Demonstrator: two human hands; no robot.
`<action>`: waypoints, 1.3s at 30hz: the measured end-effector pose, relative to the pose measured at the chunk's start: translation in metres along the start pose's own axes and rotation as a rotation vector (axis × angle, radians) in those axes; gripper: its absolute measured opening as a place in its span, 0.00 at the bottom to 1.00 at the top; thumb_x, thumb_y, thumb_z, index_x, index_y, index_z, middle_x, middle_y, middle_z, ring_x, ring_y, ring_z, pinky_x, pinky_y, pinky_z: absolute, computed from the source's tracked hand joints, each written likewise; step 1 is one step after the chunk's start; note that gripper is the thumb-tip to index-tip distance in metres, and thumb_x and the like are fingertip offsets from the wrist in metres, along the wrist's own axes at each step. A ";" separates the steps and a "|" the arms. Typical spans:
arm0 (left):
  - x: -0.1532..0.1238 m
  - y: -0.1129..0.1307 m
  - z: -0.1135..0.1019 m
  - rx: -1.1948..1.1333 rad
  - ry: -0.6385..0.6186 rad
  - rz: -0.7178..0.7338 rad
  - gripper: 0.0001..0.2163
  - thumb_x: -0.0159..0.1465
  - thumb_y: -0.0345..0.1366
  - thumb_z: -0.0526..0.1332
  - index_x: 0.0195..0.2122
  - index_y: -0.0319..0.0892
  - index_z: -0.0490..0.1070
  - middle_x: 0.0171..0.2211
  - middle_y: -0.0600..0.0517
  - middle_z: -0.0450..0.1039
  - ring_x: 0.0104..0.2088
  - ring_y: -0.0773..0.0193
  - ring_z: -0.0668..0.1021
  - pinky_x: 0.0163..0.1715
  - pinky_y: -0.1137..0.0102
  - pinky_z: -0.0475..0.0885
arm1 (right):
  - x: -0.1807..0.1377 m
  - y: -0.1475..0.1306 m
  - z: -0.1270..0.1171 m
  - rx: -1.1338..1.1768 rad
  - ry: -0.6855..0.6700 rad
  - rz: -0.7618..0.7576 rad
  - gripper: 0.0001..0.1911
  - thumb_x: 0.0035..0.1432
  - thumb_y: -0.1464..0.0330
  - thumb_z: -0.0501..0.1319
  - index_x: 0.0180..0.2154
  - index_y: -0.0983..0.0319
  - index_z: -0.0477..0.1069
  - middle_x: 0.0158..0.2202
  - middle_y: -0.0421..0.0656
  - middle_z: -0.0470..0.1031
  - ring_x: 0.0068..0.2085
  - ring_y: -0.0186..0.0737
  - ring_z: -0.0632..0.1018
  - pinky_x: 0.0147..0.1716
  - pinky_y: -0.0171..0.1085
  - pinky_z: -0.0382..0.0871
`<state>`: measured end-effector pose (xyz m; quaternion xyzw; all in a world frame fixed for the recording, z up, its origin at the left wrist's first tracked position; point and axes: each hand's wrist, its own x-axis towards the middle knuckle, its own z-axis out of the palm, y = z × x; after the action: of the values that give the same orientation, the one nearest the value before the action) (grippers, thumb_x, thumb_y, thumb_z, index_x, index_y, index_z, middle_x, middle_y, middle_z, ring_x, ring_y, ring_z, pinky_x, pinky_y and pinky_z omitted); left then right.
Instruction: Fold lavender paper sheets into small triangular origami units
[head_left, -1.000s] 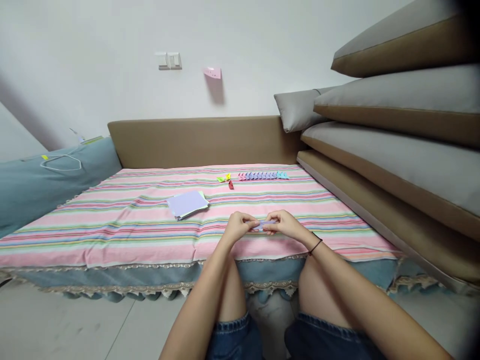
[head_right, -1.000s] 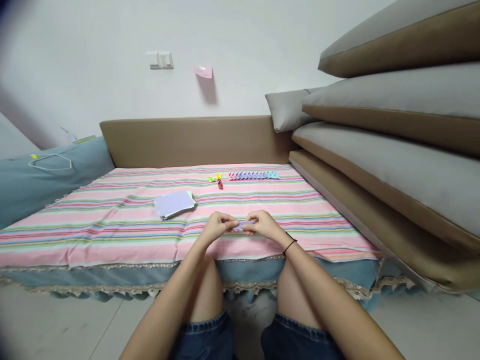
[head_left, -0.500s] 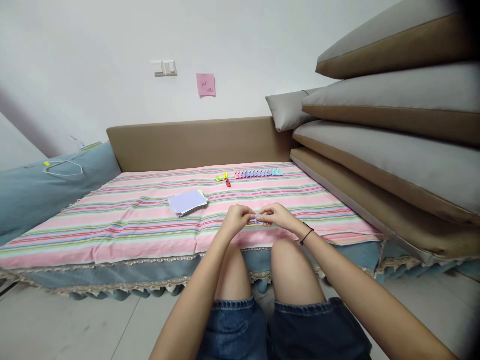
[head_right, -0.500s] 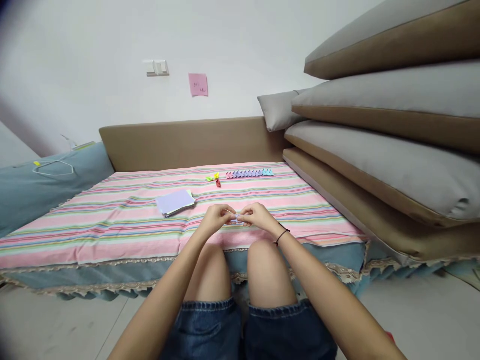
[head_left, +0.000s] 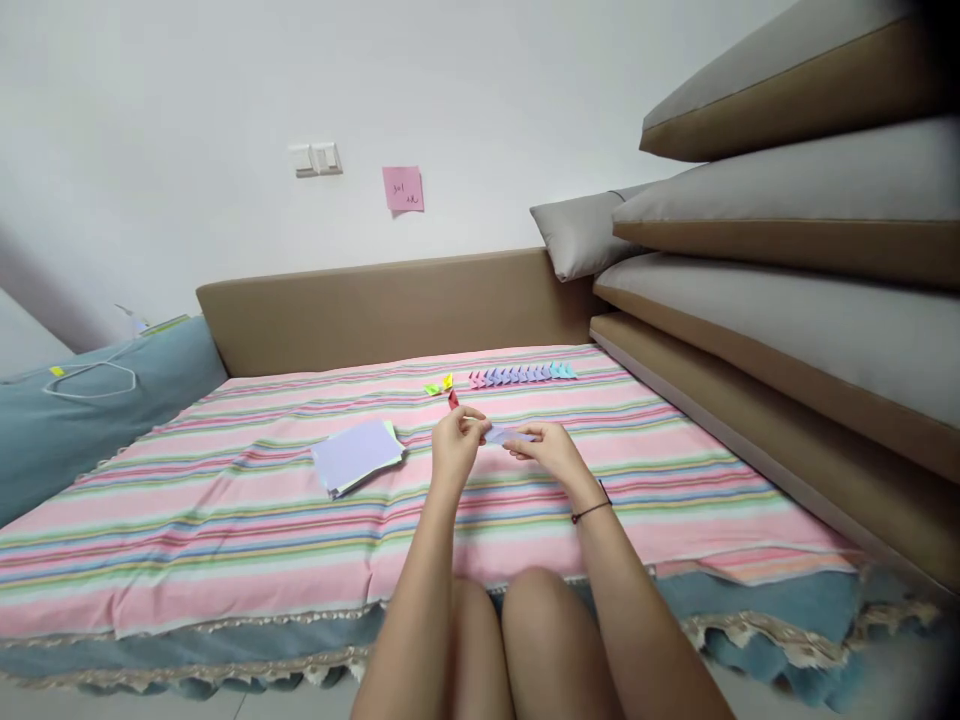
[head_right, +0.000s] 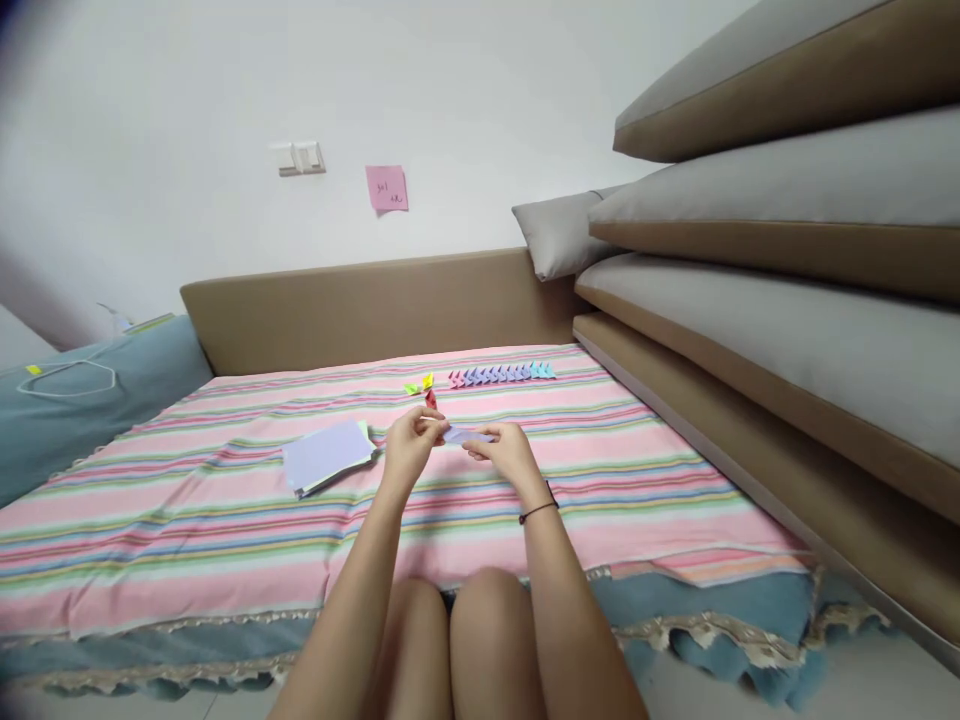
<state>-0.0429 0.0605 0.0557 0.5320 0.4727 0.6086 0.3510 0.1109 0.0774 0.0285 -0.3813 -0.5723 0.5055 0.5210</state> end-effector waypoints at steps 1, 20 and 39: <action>0.005 -0.002 0.003 -0.026 0.013 -0.014 0.10 0.50 0.37 0.66 0.32 0.39 0.72 0.19 0.54 0.74 0.21 0.68 0.76 0.26 0.73 0.73 | 0.004 0.004 0.002 0.031 0.058 0.002 0.18 0.33 0.60 0.72 0.26 0.66 0.77 0.21 0.42 0.76 0.23 0.36 0.75 0.27 0.36 0.72; -0.011 -0.016 0.018 -0.267 0.085 -0.250 0.13 0.51 0.42 0.67 0.30 0.36 0.77 0.29 0.45 0.80 0.30 0.60 0.80 0.35 0.68 0.75 | -0.021 0.016 0.019 0.198 0.175 0.195 0.18 0.39 0.59 0.72 0.29 0.65 0.77 0.24 0.45 0.78 0.27 0.40 0.79 0.26 0.35 0.73; -0.018 -0.017 0.008 -0.389 0.160 -0.212 0.13 0.55 0.42 0.65 0.36 0.37 0.76 0.36 0.43 0.80 0.38 0.56 0.81 0.38 0.66 0.75 | -0.027 0.014 0.032 0.135 0.145 0.138 0.17 0.44 0.57 0.69 0.30 0.64 0.75 0.26 0.45 0.78 0.29 0.44 0.79 0.32 0.40 0.76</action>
<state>-0.0328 0.0507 0.0337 0.3519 0.4262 0.6880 0.4702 0.0826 0.0487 0.0110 -0.4192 -0.4703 0.5487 0.5495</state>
